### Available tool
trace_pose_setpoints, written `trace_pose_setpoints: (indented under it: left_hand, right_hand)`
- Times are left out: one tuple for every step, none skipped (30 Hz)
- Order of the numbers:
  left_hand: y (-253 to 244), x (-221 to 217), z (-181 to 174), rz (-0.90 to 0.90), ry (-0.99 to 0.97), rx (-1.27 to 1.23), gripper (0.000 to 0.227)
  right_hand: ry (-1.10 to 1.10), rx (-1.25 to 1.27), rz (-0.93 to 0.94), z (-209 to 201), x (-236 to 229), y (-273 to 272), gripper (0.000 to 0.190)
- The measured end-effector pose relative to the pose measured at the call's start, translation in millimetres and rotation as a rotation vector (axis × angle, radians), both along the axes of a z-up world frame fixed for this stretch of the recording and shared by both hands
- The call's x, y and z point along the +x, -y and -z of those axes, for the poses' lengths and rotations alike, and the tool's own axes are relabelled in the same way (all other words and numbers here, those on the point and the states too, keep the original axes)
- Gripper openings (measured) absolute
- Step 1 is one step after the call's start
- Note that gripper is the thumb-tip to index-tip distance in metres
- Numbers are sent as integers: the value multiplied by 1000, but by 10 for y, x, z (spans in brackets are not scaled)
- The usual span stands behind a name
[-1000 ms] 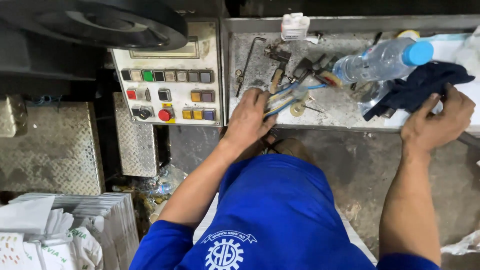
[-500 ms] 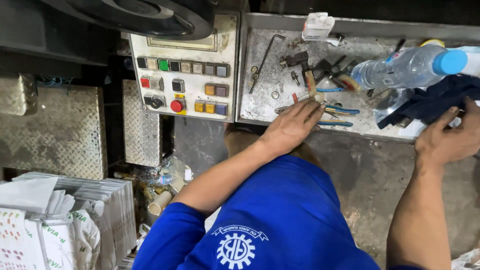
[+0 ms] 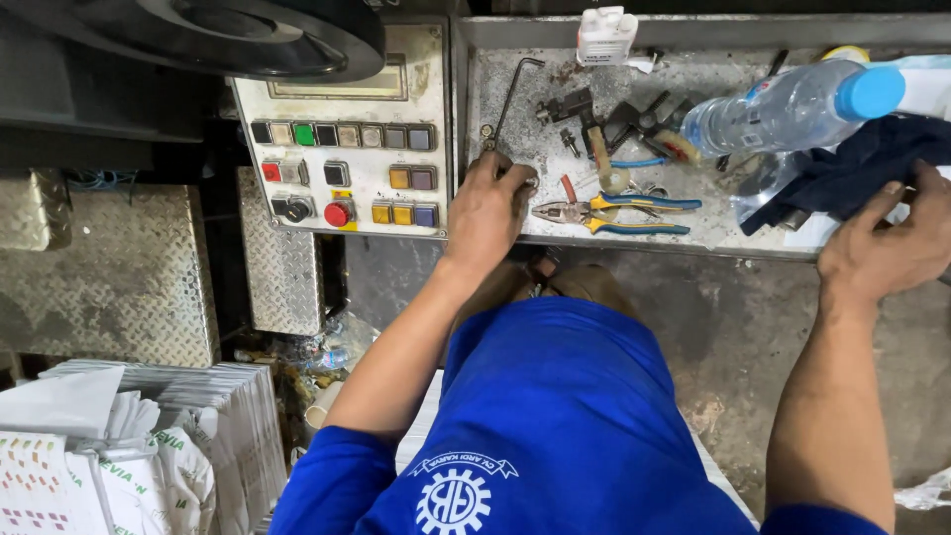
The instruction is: The person sorts small metal parts and hardware from a workbench into a cylindrical container. They pick up various items, including washers, bolts, and red plastic caps, and place them into the container. The person also briefly handles a cloth and a water bottle while organizing the workspace.
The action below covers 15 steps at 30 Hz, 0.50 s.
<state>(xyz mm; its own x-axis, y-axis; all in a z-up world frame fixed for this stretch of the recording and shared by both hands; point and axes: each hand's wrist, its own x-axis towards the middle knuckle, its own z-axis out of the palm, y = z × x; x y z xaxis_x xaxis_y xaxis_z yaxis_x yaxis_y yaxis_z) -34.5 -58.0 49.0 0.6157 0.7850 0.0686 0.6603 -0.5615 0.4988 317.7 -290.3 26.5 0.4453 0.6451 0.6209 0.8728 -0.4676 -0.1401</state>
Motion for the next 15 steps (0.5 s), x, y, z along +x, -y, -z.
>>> trace_pose_setpoints:
  left_hand:
    - [0, 13, 3, -11, 7, -30, 16]
    - [-20, 21, 37, -8, 8, -30, 16]
    - [-36, 26, 72, -31, 10, -106, 14]
    - [-53, 34, 107, -54, 13, -182, 14]
    - [-39, 37, 74, -50, 12, -183, 14]
    - [-26, 42, 41, -119, 169, -331, 10]
    - [-23, 50, 8, -185, 326, -478, 10]
    - [0, 61, -49, -181, 325, -477, 10]
    - [36, 61, -108, -344, 580, -807, 18]
    - [71, 56, -168, -512, 836, -1135, 27]
    - [118, 33, -198, -516, 836, -1130, 27]
    - [165, 8, -230, -533, 883, -1188, 30]
    - [192, -13, -264, -548, 932, -1243, 32]
    - [188, -25, -293, -549, 934, -1235, 32]
    - [223, -46, -319, -558, 951, -1240, 31]
  right_hand:
    - [-3, 9, -15, -16, -3, 4, 27]
    - [-2, 9, -12, -32, -15, -8, 27]
    - [44, -10, 9, -46, -33, -13, 27]
    - [89, -28, 30, -60, -48, -17, 28]
    - [89, -29, 34, -50, -39, -15, 28]
    - [83, -24, 28, -40, -29, -14, 28]
    - [77, -16, 22, -26, -18, -21, 27]
    - [77, -15, 27, -19, -6, -17, 27]
    - [63, -17, 19, -15, 2, -11, 28]
    - [49, -19, 11, -12, 5, -7, 28]
    - [46, -17, 7, 49, 35, 35, 28]
    - [11, -14, 20, 107, 63, 75, 27]
    - [-23, -7, 33, 170, 95, 92, 26]
    - [-25, 0, 29, 231, 124, 76, 26]
    - [-66, 14, 33, 284, 138, 111, 27]
